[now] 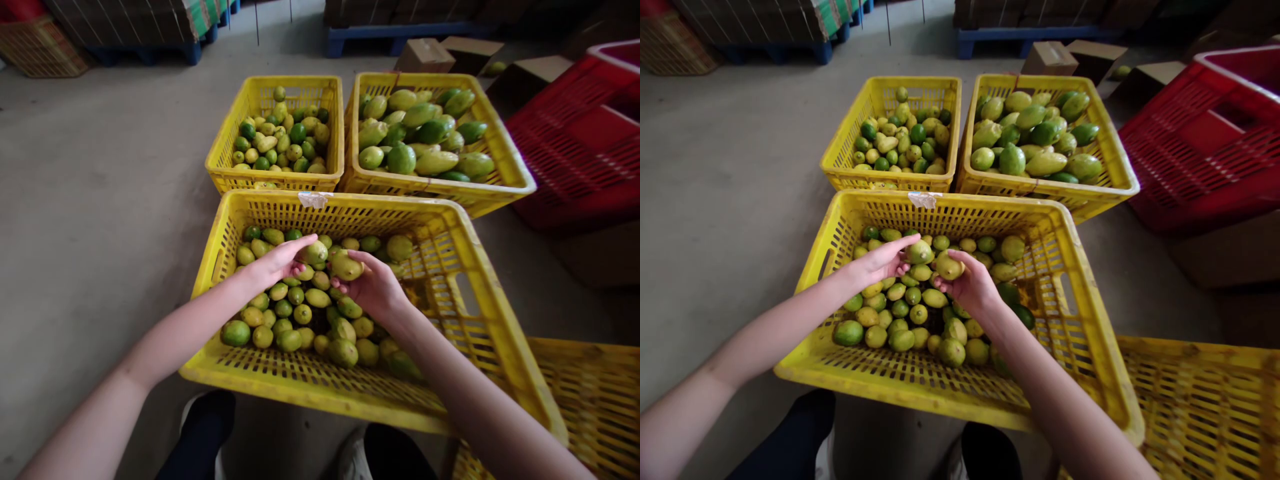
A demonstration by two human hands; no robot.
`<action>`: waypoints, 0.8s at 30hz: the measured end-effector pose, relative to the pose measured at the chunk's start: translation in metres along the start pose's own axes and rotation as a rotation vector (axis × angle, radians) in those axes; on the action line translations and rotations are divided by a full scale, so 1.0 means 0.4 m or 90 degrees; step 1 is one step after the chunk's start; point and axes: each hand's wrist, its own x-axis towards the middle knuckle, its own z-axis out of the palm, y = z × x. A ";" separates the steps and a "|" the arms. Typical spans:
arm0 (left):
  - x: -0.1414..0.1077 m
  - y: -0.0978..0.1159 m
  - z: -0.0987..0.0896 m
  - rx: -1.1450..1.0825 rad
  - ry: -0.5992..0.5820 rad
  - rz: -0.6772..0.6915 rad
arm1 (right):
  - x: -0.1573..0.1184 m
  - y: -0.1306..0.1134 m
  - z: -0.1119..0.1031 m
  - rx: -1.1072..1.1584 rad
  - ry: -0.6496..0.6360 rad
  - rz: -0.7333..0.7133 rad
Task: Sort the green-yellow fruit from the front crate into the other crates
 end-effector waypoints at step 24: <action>-0.017 -0.011 0.016 0.128 0.066 0.246 | 0.026 0.026 -0.014 -0.097 0.030 -0.212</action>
